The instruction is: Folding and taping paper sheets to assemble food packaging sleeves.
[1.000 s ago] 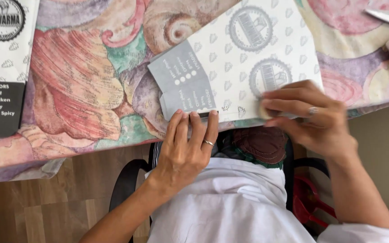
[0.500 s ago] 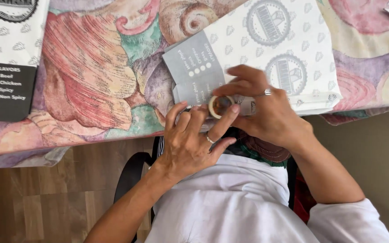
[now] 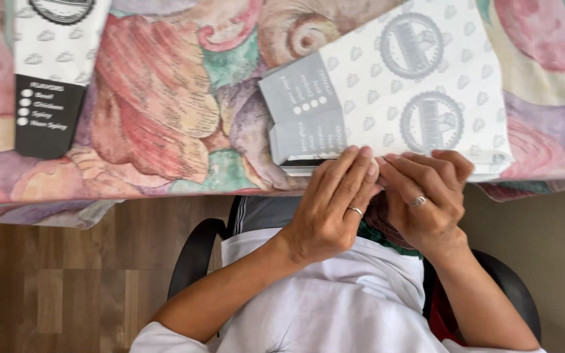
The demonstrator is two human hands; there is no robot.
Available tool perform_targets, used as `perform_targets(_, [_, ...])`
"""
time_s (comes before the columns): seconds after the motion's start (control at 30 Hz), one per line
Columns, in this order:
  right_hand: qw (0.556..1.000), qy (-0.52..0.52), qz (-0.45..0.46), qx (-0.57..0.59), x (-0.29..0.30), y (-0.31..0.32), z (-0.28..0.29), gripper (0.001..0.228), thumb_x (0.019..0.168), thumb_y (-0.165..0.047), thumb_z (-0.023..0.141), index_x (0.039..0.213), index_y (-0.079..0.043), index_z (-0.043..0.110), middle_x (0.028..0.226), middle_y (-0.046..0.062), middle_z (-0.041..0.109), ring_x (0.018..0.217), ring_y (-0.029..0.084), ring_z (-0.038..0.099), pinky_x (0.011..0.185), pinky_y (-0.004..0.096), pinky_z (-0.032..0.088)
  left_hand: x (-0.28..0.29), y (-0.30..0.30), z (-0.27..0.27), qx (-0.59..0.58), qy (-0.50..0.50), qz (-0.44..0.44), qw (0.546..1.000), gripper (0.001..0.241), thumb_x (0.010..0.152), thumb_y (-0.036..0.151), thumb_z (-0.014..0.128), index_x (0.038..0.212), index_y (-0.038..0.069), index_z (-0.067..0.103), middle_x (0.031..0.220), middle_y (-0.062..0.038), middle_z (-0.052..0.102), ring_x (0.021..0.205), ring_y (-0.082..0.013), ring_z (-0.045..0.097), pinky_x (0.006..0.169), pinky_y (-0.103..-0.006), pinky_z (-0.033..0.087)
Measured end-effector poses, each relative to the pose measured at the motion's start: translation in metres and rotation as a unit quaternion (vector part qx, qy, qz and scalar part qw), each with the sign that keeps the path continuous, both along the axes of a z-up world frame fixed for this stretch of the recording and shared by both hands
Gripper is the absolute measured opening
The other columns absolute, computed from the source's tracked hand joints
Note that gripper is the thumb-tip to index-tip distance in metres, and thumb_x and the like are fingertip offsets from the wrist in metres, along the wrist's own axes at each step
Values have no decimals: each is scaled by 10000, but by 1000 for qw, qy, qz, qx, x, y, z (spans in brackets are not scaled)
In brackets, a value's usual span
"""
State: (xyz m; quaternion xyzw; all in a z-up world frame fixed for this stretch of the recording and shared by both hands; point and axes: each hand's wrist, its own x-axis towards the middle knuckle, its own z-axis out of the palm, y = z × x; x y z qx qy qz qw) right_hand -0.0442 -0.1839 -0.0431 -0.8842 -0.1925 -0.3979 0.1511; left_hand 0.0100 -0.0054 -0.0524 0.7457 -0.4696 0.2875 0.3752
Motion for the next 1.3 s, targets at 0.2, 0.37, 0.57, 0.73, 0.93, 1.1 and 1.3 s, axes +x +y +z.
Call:
perform_targets(0.2, [1000, 6, -4, -11, 0, -7, -2, 158, 1039, 60, 708, 1096, -71, 776, 1009, 71, 759, 851, 247, 699, 967, 440, 356, 18, 69, 4, -12, 21, 2, 1000, 289, 980, -128, 752, 1237, -144, 620, 1274, -284, 635, 1168, -499, 680, 1020, -536, 646])
perform_targets(0.37, [1000, 7, 10, 13, 5, -8, -1, 153, 1025, 67, 725, 1100, -56, 777, 1026, 85, 749, 880, 264, 674, 974, 439, 382, 16, 76, 9, -54, 76, 118, 989, 367, 996, -3, 791, 1313, -43, 611, 1314, -230, 657, 1202, -377, 641, 997, -396, 716])
perform_targets(0.57, [999, 20, 15, -26, 2, -12, 2, 163, 1037, 65, 711, 1120, -63, 771, 1034, 72, 752, 877, 252, 671, 975, 450, 378, 16, 18, 12, -10, 20, -16, 1000, 314, 1007, -26, 802, 1196, -160, 590, 1273, -319, 605, 1103, -462, 658, 934, -530, 617])
perform_targets(0.73, [999, 28, 18, -8, 1, -12, 2, 138, 1038, 32, 732, 1115, -76, 771, 1017, 62, 756, 858, 241, 672, 982, 453, 367, 35, 98, 9, 4, 55, 106, 993, 321, 982, -65, 780, 1256, -82, 613, 1217, -285, 680, 1104, -427, 645, 937, -470, 660])
perform_targets(0.93, [992, 99, 28, -70, 3, -13, 30, 154, 1097, -39, 661, 1237, -101, 685, 1038, 59, 725, 771, 263, 538, 911, 436, 389, 43, 91, 24, 27, 116, 127, 985, 171, 1058, -75, 493, 1226, -102, 474, 1382, -346, 555, 1415, -493, 457, 1160, -521, 524])
perform_targets(1.1, [981, 115, 48, -149, 17, -15, 52, 167, 1032, 74, 705, 1103, -74, 671, 938, 74, 673, 738, 250, 573, 831, 413, 449, 34, 68, 25, 29, -13, 77, 996, 232, 995, -48, 590, 1223, -32, 636, 1328, -216, 554, 1235, -433, 470, 1066, -581, 383])
perform_targets(1.3, [965, 122, 69, -220, 25, -15, 67, 98, 1027, 39, 696, 1019, -56, 673, 871, 72, 646, 683, 218, 559, 822, 385, 487, 23, 39, 8, 14, -108, -3, 994, 194, 897, -55, 883, 875, -49, 691, 1059, -163, 678, 908, -259, 605, 778, -395, 538])
